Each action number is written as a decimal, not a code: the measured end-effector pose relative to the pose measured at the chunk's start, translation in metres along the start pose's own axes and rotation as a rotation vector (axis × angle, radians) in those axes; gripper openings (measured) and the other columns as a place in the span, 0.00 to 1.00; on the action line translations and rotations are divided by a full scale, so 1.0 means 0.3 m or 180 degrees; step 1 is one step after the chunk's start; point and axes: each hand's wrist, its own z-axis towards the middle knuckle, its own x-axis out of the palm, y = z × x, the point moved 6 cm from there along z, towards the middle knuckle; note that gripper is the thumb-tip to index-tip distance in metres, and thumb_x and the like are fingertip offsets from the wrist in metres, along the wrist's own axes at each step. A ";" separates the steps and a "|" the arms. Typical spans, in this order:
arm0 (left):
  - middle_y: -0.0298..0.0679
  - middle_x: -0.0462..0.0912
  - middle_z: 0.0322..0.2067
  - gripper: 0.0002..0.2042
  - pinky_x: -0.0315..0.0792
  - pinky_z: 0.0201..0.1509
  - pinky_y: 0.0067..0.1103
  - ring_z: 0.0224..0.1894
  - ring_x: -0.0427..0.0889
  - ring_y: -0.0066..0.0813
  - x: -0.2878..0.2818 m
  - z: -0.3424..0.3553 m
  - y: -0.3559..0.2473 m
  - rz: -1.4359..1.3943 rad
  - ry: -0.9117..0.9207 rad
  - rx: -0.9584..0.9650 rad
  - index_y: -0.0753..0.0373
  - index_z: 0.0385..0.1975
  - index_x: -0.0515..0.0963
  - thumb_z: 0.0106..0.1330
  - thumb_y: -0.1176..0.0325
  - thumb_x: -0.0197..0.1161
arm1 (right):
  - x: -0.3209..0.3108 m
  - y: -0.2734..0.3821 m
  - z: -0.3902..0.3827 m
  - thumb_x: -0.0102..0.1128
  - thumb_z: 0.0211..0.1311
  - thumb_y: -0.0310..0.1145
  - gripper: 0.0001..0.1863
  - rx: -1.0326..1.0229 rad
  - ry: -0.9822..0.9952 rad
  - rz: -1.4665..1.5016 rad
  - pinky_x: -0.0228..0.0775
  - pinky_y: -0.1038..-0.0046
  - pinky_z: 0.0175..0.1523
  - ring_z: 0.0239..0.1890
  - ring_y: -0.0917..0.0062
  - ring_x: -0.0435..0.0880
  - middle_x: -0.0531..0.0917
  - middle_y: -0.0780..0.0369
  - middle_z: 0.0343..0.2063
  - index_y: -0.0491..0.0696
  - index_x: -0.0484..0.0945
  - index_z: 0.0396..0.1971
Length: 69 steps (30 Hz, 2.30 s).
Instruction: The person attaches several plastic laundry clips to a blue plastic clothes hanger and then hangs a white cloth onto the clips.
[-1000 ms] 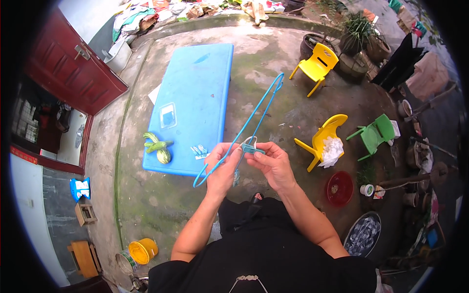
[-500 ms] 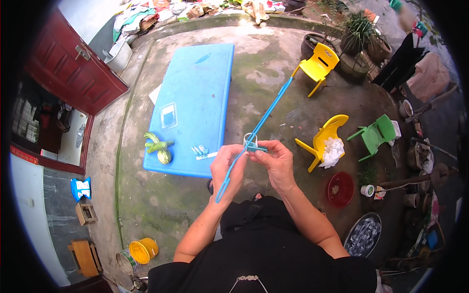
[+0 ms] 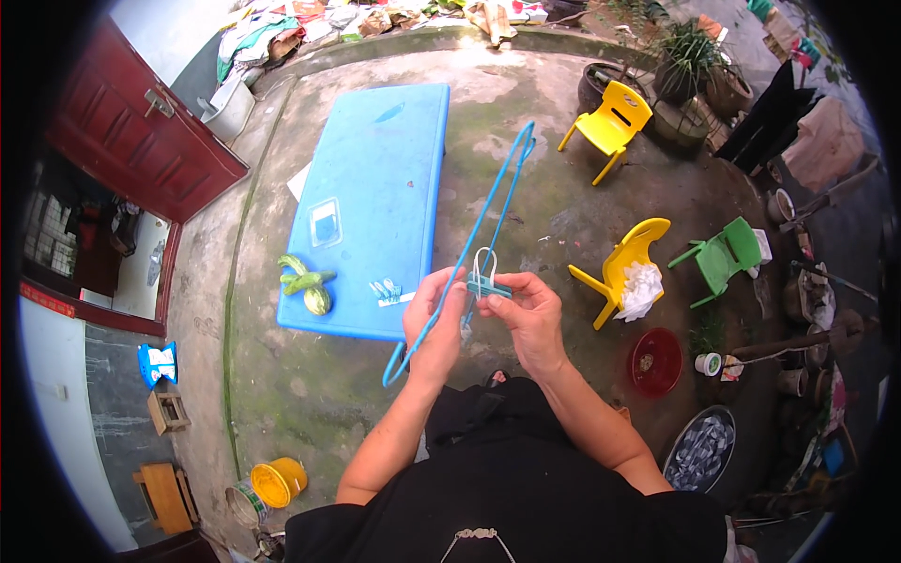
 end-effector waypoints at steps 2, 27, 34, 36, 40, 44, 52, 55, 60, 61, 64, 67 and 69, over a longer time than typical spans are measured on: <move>0.33 0.79 0.33 0.08 0.68 0.40 0.15 0.35 0.75 0.15 -0.008 0.012 0.036 0.0203 0.0111 -0.0431 0.67 0.40 0.76 0.63 0.72 0.57 | -0.004 0.010 -0.003 0.59 0.53 0.19 0.12 -0.0009 0.0004 -0.0048 0.76 0.75 0.41 0.33 0.76 0.82 0.82 0.56 0.33 0.39 0.74 0.39; 0.43 0.54 0.65 0.44 0.71 0.33 0.12 0.38 0.75 0.21 0.034 -0.077 -0.077 -0.0946 0.2420 -0.0969 0.61 0.67 0.47 0.47 0.83 0.62 | -0.077 -0.013 -0.001 0.56 0.59 0.23 0.13 0.0385 0.0076 0.1079 0.75 0.70 0.48 0.40 0.73 0.80 0.79 0.58 0.40 0.43 0.72 0.44; 0.53 0.41 0.67 0.42 0.76 0.36 0.19 0.59 0.69 0.44 0.033 -0.100 -0.165 -0.3216 0.2469 -0.1459 0.66 0.66 0.45 0.50 0.80 0.60 | -0.060 -0.008 -0.020 0.55 0.59 0.23 0.14 0.0596 0.0315 0.1188 0.76 0.68 0.47 0.39 0.72 0.81 0.80 0.57 0.38 0.44 0.72 0.46; 0.57 0.46 0.66 0.38 0.75 0.25 0.20 0.45 0.79 0.40 0.002 -0.071 -0.100 -0.3576 0.2089 -0.1747 0.67 0.66 0.45 0.55 0.75 0.57 | -0.058 -0.012 -0.029 0.55 0.59 0.22 0.14 0.0553 0.0397 0.0997 0.76 0.67 0.47 0.38 0.71 0.82 0.81 0.57 0.38 0.44 0.72 0.46; 0.54 0.75 0.49 0.24 0.59 0.07 0.16 0.09 0.62 0.18 -0.027 -0.052 -0.007 -0.3867 0.1522 -0.2413 0.68 0.61 0.57 0.65 0.72 0.49 | -0.061 -0.016 -0.039 0.56 0.58 0.22 0.14 0.0612 0.0658 0.0894 0.75 0.68 0.45 0.38 0.73 0.81 0.80 0.58 0.40 0.43 0.72 0.46; 0.40 0.77 0.31 0.16 0.53 0.05 0.11 0.09 0.62 0.13 0.006 -0.075 0.052 -0.1606 0.1484 -0.2400 0.64 0.53 0.65 0.69 0.64 0.51 | -0.063 -0.008 -0.048 0.58 0.57 0.23 0.16 0.0736 0.0628 0.0794 0.76 0.70 0.44 0.37 0.74 0.81 0.80 0.58 0.37 0.42 0.71 0.47; 0.35 0.75 0.28 0.16 0.51 0.08 0.13 0.10 0.65 0.13 0.028 -0.046 0.054 -0.0279 0.1408 -0.2303 0.57 0.47 0.72 0.63 0.56 0.59 | -0.059 0.021 -0.022 0.62 0.51 0.21 0.16 0.0942 0.0870 -0.0437 0.73 0.78 0.41 0.35 0.80 0.80 0.80 0.63 0.37 0.42 0.75 0.42; 0.34 0.74 0.26 0.12 0.50 0.04 0.13 0.07 0.62 0.15 0.035 -0.043 0.061 -0.0278 0.1325 -0.2247 0.61 0.42 0.72 0.65 0.62 0.58 | -0.061 0.032 -0.027 0.63 0.50 0.22 0.16 0.0819 0.0755 -0.0621 0.74 0.79 0.40 0.35 0.81 0.80 0.81 0.63 0.35 0.42 0.76 0.42; 0.33 0.73 0.22 0.08 0.49 0.06 0.14 0.08 0.64 0.16 0.031 -0.038 0.076 -0.1003 0.0905 -0.2249 0.61 0.34 0.72 0.64 0.64 0.57 | -0.068 0.008 -0.040 0.63 0.51 0.21 0.14 0.0792 0.0507 -0.0250 0.75 0.78 0.39 0.32 0.78 0.81 0.81 0.61 0.33 0.41 0.75 0.40; 0.33 0.73 0.22 0.08 0.49 0.06 0.14 0.08 0.64 0.16 0.035 -0.042 0.073 -0.0996 0.0906 -0.2251 0.61 0.34 0.72 0.64 0.64 0.57 | -0.070 0.004 -0.041 0.63 0.52 0.21 0.14 0.0811 0.0450 -0.0102 0.76 0.77 0.38 0.31 0.76 0.82 0.81 0.59 0.32 0.40 0.75 0.40; 0.33 0.72 0.18 0.07 0.48 0.06 0.15 0.07 0.63 0.16 0.027 -0.045 0.067 -0.0889 0.0679 -0.2157 0.61 0.34 0.72 0.64 0.64 0.56 | -0.071 0.011 -0.045 0.63 0.52 0.21 0.13 0.0785 0.0494 -0.0105 0.77 0.75 0.38 0.31 0.75 0.83 0.81 0.59 0.32 0.39 0.75 0.39; 0.33 0.72 0.21 0.07 0.51 0.04 0.14 0.05 0.62 0.18 0.012 -0.040 0.075 -0.0671 0.0666 -0.2074 0.62 0.32 0.70 0.65 0.65 0.55 | -0.071 0.031 -0.046 0.63 0.52 0.21 0.13 0.0677 0.0502 -0.0103 0.78 0.74 0.38 0.31 0.74 0.83 0.81 0.58 0.32 0.39 0.75 0.39; 0.33 0.71 0.19 0.08 0.52 0.04 0.14 0.05 0.61 0.17 0.014 -0.028 0.070 -0.0380 0.0832 -0.2065 0.62 0.31 0.70 0.65 0.64 0.55 | -0.072 0.037 -0.047 0.62 0.52 0.21 0.13 0.0653 0.0524 -0.0102 0.78 0.74 0.38 0.31 0.74 0.83 0.81 0.57 0.32 0.39 0.75 0.39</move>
